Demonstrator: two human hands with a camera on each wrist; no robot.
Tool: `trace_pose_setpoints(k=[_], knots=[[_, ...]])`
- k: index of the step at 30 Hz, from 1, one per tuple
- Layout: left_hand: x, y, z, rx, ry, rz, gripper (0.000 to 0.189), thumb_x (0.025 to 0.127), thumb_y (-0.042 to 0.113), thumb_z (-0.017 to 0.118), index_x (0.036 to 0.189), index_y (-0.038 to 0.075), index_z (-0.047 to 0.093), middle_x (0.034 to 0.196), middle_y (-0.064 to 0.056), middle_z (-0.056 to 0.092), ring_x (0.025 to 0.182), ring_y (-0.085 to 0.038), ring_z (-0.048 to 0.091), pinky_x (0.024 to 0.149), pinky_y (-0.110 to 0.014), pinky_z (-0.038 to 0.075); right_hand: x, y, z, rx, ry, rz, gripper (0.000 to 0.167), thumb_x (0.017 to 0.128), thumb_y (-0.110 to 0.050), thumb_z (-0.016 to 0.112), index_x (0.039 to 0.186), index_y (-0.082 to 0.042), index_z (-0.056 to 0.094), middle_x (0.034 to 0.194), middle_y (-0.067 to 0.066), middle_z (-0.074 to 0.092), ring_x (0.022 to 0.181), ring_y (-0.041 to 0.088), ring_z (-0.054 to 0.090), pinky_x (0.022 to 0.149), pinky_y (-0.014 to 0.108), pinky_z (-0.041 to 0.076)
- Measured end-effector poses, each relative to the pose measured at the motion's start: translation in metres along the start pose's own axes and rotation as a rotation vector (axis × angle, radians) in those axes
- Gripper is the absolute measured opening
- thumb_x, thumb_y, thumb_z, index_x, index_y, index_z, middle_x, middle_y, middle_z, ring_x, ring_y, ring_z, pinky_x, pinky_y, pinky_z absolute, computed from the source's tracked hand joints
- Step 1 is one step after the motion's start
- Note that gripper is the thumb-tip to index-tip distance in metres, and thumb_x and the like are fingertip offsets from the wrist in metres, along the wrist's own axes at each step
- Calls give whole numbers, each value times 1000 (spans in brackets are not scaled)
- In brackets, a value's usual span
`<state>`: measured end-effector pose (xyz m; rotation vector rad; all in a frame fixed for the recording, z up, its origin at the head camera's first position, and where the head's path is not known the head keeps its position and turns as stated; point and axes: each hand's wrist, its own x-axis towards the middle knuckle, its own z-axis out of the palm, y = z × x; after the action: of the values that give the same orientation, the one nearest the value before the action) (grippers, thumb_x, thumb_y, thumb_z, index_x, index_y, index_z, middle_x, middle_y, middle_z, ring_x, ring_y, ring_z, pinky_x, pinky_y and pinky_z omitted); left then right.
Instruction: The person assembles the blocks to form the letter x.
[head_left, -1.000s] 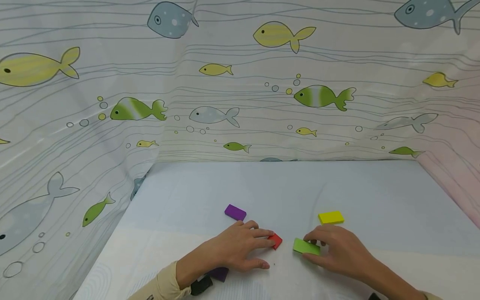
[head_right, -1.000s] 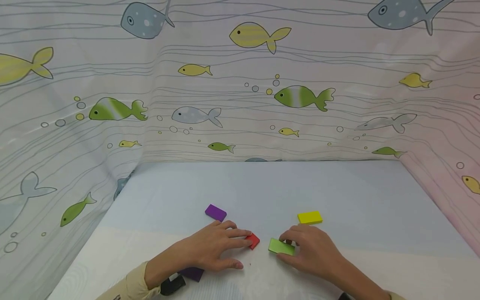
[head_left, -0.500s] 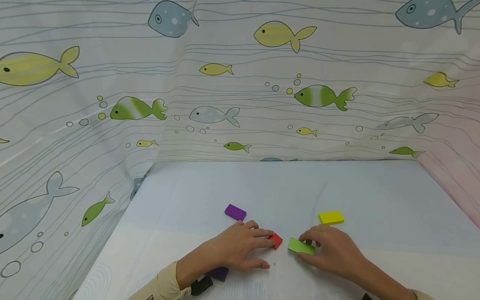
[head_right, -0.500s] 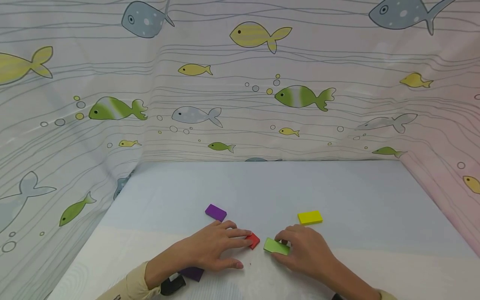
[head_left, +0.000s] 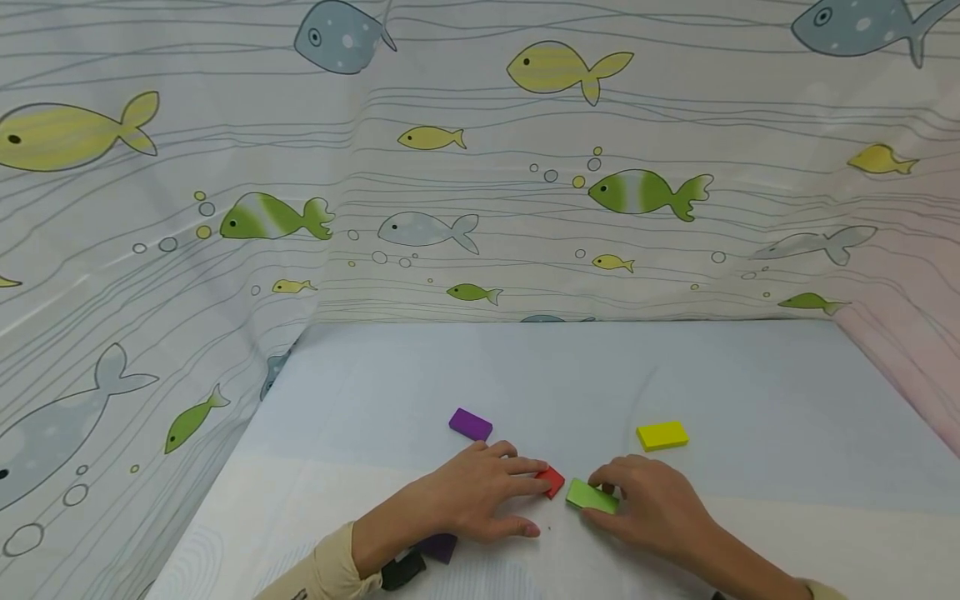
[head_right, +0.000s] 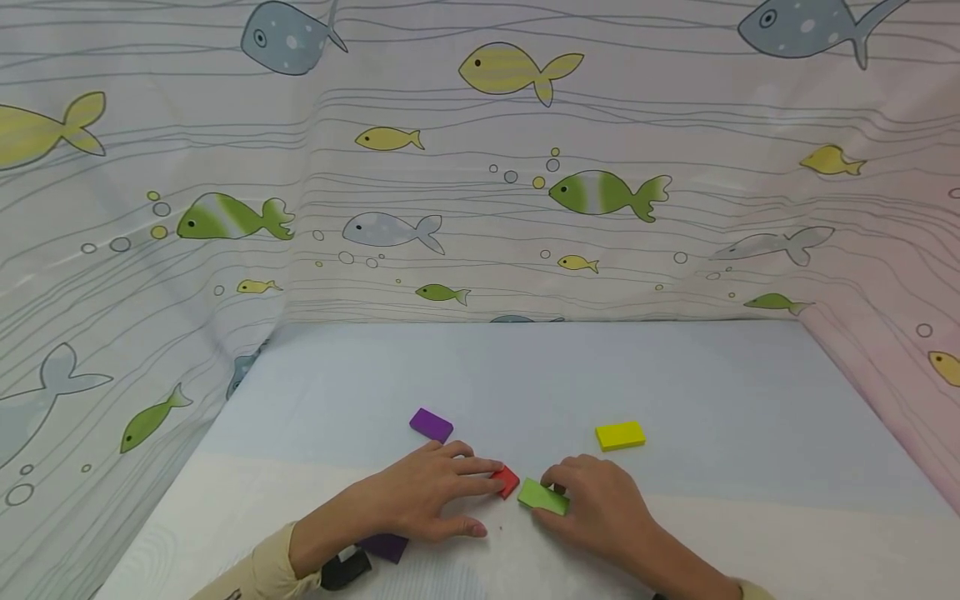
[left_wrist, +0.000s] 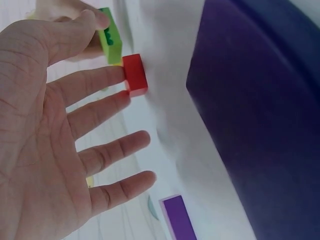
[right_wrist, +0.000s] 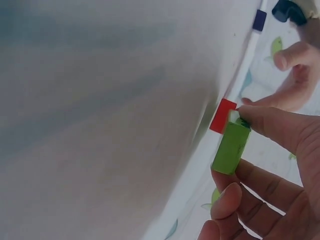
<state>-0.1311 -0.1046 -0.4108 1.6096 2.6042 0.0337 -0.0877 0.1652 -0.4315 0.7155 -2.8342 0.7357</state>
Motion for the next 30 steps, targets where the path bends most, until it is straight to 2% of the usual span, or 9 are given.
trace_pose_setpoints(k=[11, 21, 26, 30], knots=[[0, 0, -1, -1, -4, -5, 56, 97, 62, 45, 140, 29, 57, 145, 8, 50, 116, -15, 51, 81, -29, 41, 4, -6, 3, -29, -3, 12, 23, 72, -35, 86, 86, -23, 73, 75, -21, 56, 65, -4, 44, 56, 20, 40], [0, 0, 1, 12, 13, 1, 56, 97, 62, 45, 140, 29, 57, 145, 8, 50, 114, -15, 51, 80, -28, 40, 8, -14, 3, -44, -88, 81, 23, 74, -36, 85, 86, -22, 73, 73, -21, 57, 66, -2, 45, 57, 22, 39], [0, 0, 0, 14, 7, -1, 56, 97, 62, 45, 140, 29, 57, 145, 8, 50, 115, -15, 51, 81, -30, 41, 10, -17, 5, -51, -128, 133, 23, 74, -38, 85, 85, -22, 73, 71, -20, 55, 64, -1, 44, 56, 22, 37], [0, 1, 0, 11, -1, -9, 57, 97, 62, 44, 140, 29, 57, 146, 8, 49, 116, -15, 51, 81, -31, 42, 12, -18, 7, -44, -155, 143, 25, 74, -39, 85, 85, -21, 73, 69, -19, 55, 62, 1, 44, 54, 23, 37]])
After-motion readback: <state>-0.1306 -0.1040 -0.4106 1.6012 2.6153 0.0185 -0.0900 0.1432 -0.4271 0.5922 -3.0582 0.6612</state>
